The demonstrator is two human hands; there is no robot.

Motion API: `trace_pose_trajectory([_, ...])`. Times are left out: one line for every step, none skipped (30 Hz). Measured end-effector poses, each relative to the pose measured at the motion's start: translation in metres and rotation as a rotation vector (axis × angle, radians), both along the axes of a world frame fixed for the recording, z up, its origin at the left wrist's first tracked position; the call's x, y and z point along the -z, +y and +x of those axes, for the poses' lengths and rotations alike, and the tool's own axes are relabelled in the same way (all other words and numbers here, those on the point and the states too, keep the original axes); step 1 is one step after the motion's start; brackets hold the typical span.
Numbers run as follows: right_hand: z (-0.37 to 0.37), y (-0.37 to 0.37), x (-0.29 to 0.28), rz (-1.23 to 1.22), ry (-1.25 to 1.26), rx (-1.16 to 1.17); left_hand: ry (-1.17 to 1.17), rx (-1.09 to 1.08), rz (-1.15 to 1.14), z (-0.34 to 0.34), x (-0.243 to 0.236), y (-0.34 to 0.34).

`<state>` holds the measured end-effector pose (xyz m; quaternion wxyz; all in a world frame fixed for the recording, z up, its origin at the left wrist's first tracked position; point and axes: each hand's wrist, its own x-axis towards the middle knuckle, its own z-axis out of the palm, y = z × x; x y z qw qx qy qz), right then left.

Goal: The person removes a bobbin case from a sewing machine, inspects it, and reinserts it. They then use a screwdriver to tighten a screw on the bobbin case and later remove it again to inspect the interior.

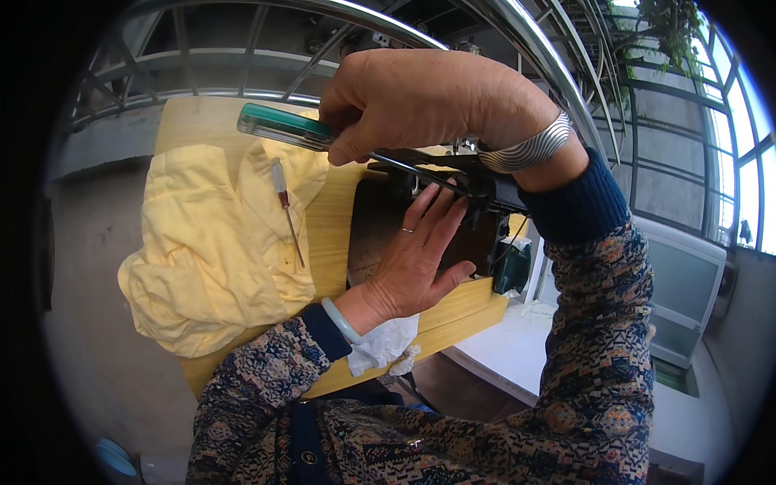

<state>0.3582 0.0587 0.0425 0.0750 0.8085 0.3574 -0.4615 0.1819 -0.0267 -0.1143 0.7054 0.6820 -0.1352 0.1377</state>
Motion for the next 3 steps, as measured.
trace_pose_trajectory([0.0008,0.0005,-0.0001,-0.005,0.019,-0.018,-0.002,-0.001,0.005,0.0002,-0.0001,-0.0002])
trace_pose_trajectory([0.0022,0.0015,-0.0006,-0.031,0.026,-0.025,0.002,0.006,0.01,0.0003,-0.0001,-0.0003])
trace_pose_trajectory([0.0043,0.0027,-0.0016,-0.058,0.034,-0.032,0.005,0.009,0.008,0.0005,-0.0001,-0.0003])
